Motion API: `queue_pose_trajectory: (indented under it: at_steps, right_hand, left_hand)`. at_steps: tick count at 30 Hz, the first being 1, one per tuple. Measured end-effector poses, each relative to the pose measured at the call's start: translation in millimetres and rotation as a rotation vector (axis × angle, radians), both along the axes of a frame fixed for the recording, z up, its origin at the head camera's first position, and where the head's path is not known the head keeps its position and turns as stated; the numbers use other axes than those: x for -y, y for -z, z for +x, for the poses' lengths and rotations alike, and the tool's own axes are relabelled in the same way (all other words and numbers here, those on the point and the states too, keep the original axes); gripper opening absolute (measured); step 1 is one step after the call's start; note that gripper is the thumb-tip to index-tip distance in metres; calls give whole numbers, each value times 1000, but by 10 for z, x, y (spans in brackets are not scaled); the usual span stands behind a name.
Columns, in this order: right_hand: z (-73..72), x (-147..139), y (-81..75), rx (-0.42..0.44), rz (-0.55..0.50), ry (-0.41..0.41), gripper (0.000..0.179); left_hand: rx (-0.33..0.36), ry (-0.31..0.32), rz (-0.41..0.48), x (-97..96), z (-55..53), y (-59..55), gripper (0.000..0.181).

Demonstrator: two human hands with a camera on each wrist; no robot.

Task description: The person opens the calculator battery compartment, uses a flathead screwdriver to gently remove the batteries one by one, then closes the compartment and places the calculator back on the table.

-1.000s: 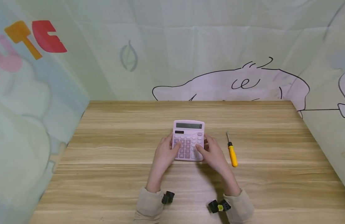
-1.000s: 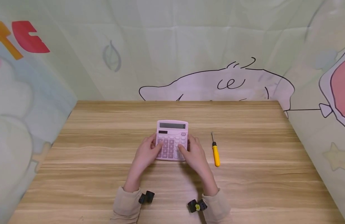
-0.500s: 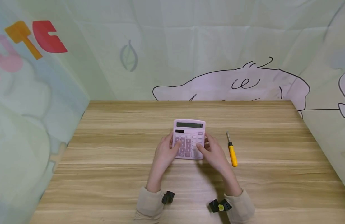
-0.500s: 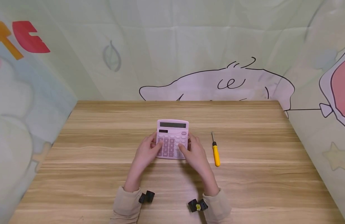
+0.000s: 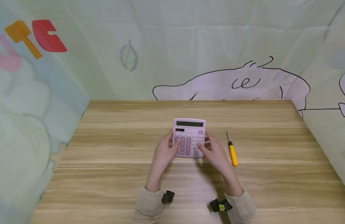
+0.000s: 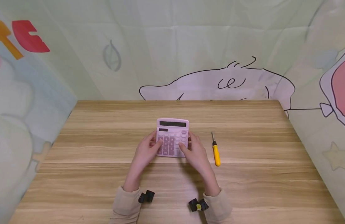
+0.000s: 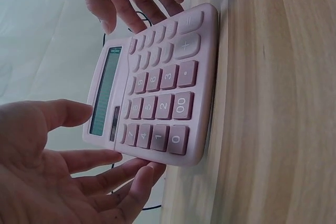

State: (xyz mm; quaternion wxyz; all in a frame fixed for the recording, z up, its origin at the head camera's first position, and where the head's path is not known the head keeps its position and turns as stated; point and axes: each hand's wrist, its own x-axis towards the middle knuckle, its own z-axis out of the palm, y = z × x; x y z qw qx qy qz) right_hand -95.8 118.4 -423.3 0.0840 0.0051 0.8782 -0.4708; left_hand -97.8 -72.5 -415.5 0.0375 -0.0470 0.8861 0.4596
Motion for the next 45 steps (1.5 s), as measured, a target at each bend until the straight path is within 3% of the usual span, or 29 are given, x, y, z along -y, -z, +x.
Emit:
queue_pose_trajectory:
  at_steps: [7,24,45]
  right_hand:
    - [3,11,-7,-2,-9,-9,65]
    - [7,-58,-80,-40,25,-27,66]
    - [59,-86,-151,-62,-36,-41,66]
  left_hand:
    - [16,-19,22,35,22,7,59]
    - [54,37,120,71,17,-60,60]
    - [78,79,173,101,52,-131,63]
